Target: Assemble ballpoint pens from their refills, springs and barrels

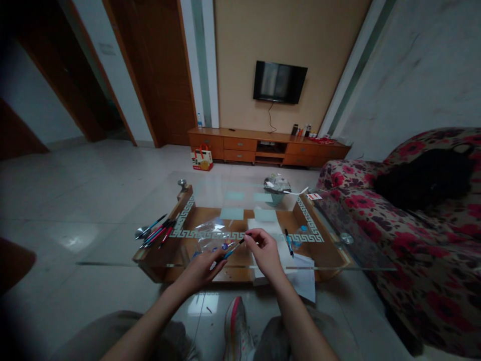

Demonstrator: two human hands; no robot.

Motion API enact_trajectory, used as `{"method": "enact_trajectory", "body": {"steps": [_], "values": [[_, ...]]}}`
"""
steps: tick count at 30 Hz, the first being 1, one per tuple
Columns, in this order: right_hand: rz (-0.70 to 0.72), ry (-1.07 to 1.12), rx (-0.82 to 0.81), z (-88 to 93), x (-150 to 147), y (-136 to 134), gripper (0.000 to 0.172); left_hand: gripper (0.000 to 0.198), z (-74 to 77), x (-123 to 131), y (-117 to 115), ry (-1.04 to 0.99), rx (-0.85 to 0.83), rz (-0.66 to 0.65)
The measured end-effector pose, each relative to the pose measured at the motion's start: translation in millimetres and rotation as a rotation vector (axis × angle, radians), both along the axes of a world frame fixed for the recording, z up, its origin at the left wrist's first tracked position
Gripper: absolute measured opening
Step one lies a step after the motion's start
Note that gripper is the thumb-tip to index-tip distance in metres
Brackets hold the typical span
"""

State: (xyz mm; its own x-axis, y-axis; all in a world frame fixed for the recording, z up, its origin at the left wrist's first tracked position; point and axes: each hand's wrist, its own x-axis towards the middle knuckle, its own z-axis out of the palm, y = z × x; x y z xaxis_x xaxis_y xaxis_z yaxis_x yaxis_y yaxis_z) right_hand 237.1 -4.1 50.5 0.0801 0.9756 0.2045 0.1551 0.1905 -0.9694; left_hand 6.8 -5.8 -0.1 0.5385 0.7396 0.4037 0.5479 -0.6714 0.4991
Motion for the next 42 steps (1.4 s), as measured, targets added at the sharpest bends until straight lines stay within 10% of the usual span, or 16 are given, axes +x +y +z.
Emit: {"method": "enact_trajectory", "body": {"steps": [14, 29, 42], "values": [[-0.047, -0.132, 0.127, 45.7, 13.8, 21.4, 0.030, 0.021, 9.3, 2.3, -3.8, -0.223, -0.061, -0.004], [0.132, -0.758, 0.312, -39.8, 15.8, 68.2, 0.016, 0.021, 5.7, 1.7, 3.5, -0.279, -0.159, 0.072], [0.203, -0.876, 0.295, -68.7, 21.8, 72.5, 0.016, 0.019, 8.8, 3.4, 1.5, -0.243, -0.230, 0.163]]}}
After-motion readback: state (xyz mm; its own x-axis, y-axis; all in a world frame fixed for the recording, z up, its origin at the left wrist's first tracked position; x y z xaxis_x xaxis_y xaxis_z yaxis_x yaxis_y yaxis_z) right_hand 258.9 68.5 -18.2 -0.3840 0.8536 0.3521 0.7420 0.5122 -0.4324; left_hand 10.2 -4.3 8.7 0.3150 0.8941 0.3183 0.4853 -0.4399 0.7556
